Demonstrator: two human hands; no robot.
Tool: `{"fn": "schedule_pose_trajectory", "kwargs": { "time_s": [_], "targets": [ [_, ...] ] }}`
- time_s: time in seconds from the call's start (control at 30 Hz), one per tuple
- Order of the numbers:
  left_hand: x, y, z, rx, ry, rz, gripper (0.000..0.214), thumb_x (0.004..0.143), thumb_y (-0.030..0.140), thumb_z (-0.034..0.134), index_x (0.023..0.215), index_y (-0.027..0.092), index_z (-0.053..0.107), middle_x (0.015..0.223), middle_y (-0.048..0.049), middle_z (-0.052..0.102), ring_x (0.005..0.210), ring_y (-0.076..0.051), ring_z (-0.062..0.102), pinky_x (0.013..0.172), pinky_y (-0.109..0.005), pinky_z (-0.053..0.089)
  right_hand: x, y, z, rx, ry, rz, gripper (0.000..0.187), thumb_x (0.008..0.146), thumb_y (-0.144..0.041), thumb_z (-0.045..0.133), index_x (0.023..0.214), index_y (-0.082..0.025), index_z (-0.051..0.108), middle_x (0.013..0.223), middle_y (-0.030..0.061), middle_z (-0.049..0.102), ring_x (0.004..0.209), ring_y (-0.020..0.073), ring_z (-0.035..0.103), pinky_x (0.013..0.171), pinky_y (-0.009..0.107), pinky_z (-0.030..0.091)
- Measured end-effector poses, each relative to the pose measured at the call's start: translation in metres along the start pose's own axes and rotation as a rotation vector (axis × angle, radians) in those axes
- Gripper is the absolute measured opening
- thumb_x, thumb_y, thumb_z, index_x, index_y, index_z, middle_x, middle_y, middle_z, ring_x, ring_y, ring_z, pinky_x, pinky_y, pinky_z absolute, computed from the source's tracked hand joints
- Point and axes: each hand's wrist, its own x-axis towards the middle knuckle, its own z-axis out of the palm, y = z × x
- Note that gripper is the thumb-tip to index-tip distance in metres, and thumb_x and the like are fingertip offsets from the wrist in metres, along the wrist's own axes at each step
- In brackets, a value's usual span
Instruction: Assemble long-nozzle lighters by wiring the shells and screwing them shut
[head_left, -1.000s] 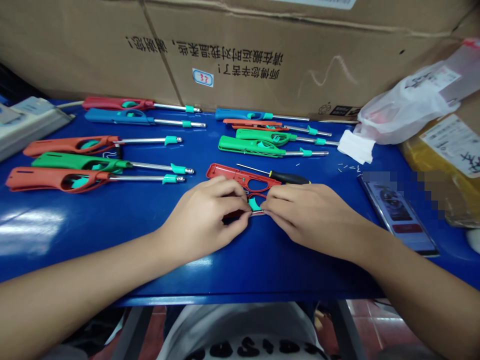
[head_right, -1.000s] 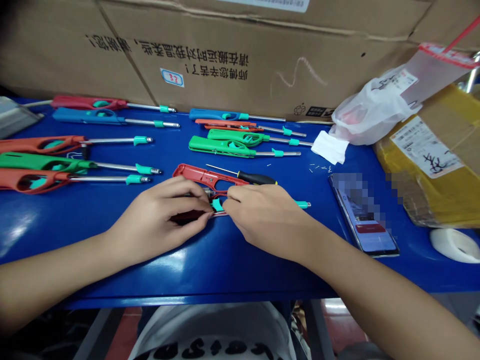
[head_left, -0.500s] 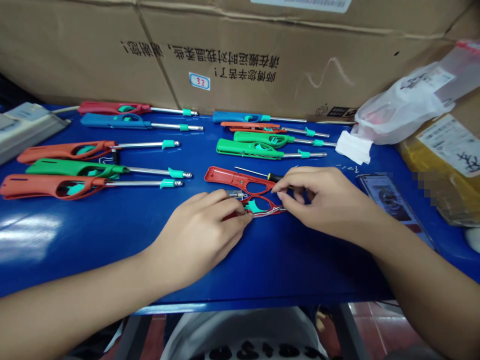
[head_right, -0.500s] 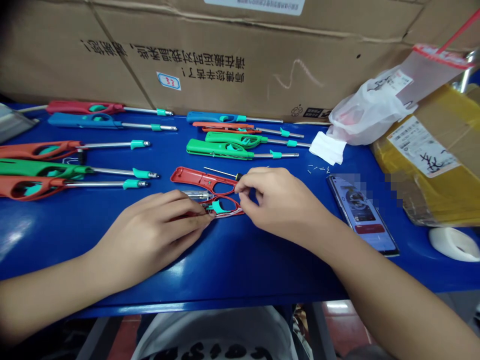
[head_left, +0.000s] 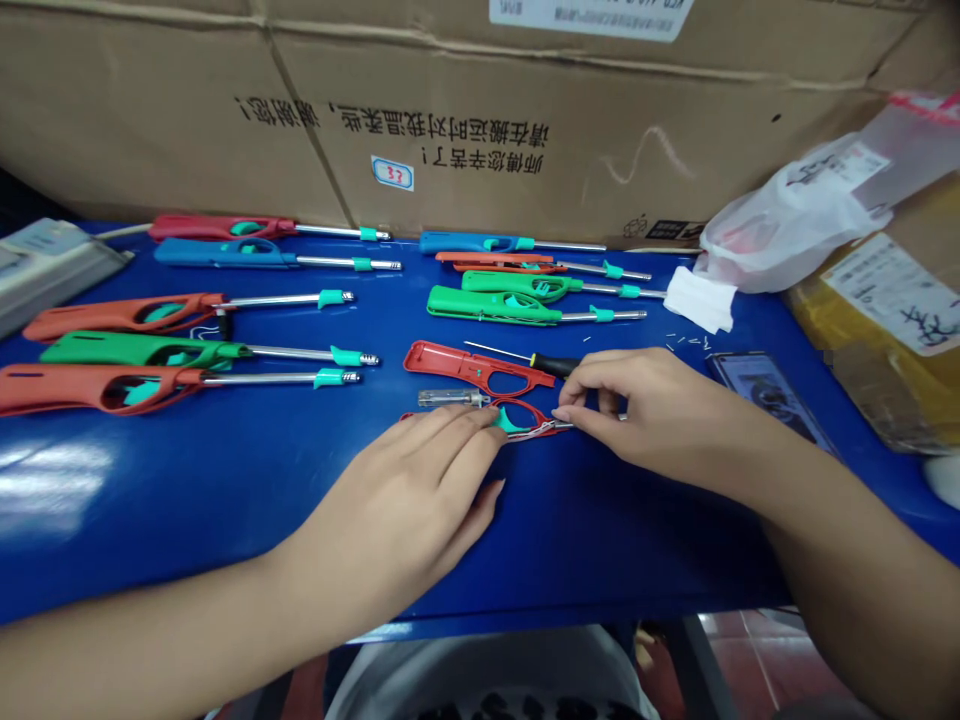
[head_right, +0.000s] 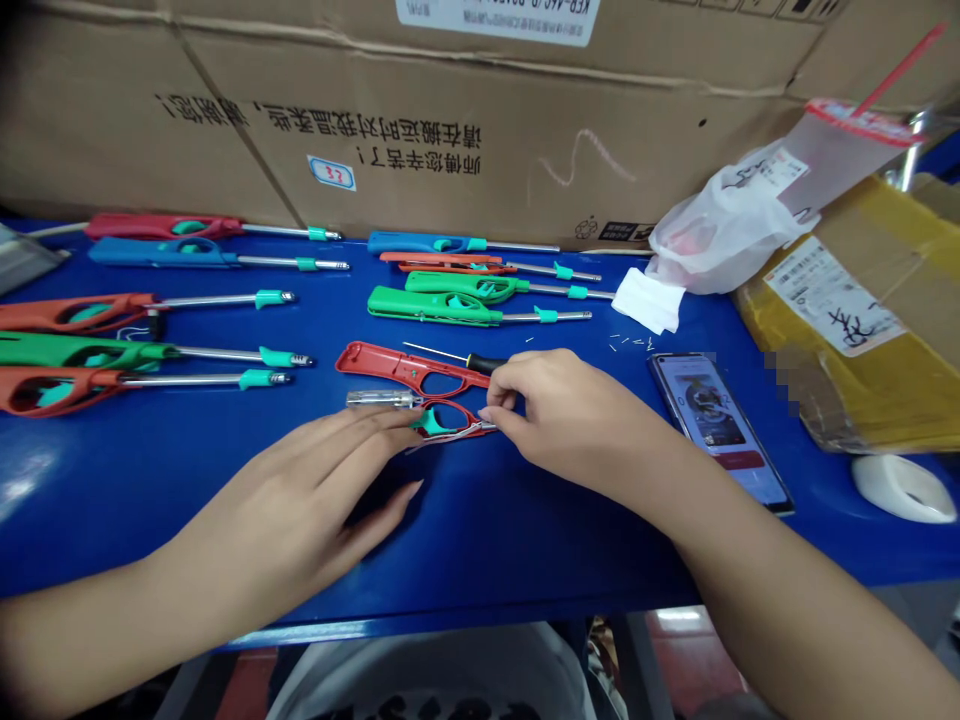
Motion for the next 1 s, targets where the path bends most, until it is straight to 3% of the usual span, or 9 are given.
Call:
{"fn": "schedule_pose_trajectory", "kwargs": {
  "time_s": [0.23, 0.47, 1.0],
  "targets": [
    [-0.0018, 0.0024, -0.0006, 0.063, -0.018, -0.019, 0.031, 0.101, 0.025, 0.053, 0.125, 0.010, 0.066, 0.122, -0.0166, 0.074, 0.115, -0.035, 0.071, 0.091, -0.055, 0.064, 0.0012, 0.0050, -0.0007, 0.071, -0.067, -0.002, 0.015, 0.091, -0.018, 0.063, 0.087, -0.023, 0.076, 0.086, -0.0007, 0.077, 0.074, 0.0151, 0.066, 0.069, 0.028, 0.046],
    [-0.0043, 0.0028, 0.0012, 0.083, -0.011, -0.011, 0.035, 0.101, 0.024, 0.054, 0.127, 0.004, 0.065, 0.126, -0.0212, 0.073, 0.117, -0.036, 0.071, 0.089, -0.052, 0.066, -0.0007, 0.0040, -0.0043, 0.065, -0.107, -0.091, 0.019, 0.092, -0.013, 0.062, 0.090, -0.022, 0.078, 0.094, 0.0005, 0.077, 0.084, 0.0162, 0.068, 0.075, 0.029, 0.047],
    [-0.0021, 0.0028, 0.0022, 0.057, 0.001, -0.001, 0.035, 0.101, 0.023, 0.054, 0.128, 0.003, 0.064, 0.119, -0.0203, 0.075, 0.109, -0.033, 0.074, 0.083, -0.048, 0.068, -0.0053, 0.0001, -0.0052, 0.026, -0.137, -0.034, 0.019, 0.097, -0.020, 0.060, 0.087, -0.023, 0.076, 0.094, -0.0007, 0.073, 0.088, 0.0168, 0.065, 0.077, 0.030, 0.043]
  ]
}}
